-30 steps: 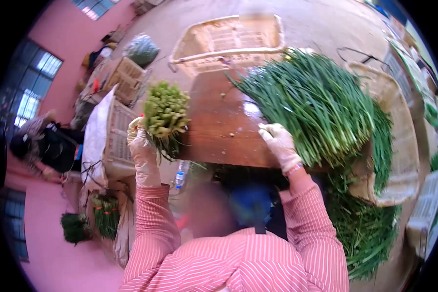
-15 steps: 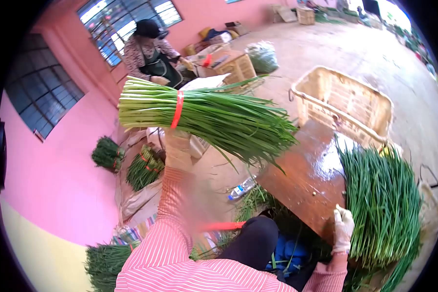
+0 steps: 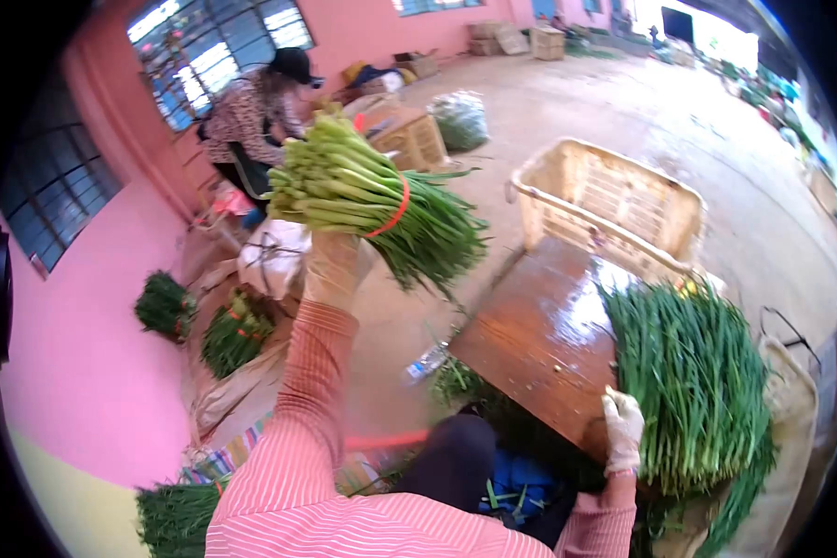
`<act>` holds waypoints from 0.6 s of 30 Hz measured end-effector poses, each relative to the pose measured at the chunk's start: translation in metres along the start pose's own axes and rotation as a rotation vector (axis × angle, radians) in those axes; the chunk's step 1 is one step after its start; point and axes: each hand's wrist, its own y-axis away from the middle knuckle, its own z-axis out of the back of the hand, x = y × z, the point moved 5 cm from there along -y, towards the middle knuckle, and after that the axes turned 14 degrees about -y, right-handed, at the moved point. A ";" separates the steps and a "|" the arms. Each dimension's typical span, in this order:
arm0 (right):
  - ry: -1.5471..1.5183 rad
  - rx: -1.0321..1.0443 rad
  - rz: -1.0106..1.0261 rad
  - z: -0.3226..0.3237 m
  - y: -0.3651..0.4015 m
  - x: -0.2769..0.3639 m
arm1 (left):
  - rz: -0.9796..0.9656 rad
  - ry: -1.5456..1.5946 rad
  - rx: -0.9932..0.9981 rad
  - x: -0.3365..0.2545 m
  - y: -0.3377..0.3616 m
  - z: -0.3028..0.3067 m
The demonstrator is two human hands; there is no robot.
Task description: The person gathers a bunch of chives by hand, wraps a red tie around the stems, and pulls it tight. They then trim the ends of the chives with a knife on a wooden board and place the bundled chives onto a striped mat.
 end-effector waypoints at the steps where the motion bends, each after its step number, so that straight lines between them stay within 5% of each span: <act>1: -0.006 -0.024 -0.017 0.004 -0.002 0.011 | 0.069 -0.115 -0.013 0.016 -0.005 -0.010; 2: -0.010 -0.049 -0.039 0.008 -0.003 0.022 | 0.101 -0.255 0.017 0.032 -0.005 -0.023; 4: -0.038 -0.084 -0.034 0.017 -0.006 0.037 | -0.272 -0.864 0.113 0.040 0.016 -0.093; 8: -0.105 -0.134 -0.118 0.041 -0.015 0.042 | -0.568 -1.149 0.284 0.131 0.074 -0.135; 14: 0.035 -0.086 0.065 0.029 -0.030 0.084 | -0.511 -1.099 0.467 0.239 0.156 -0.148; 18: 0.153 0.211 0.185 -0.024 -0.049 0.106 | -0.480 -1.220 0.559 0.252 0.164 -0.144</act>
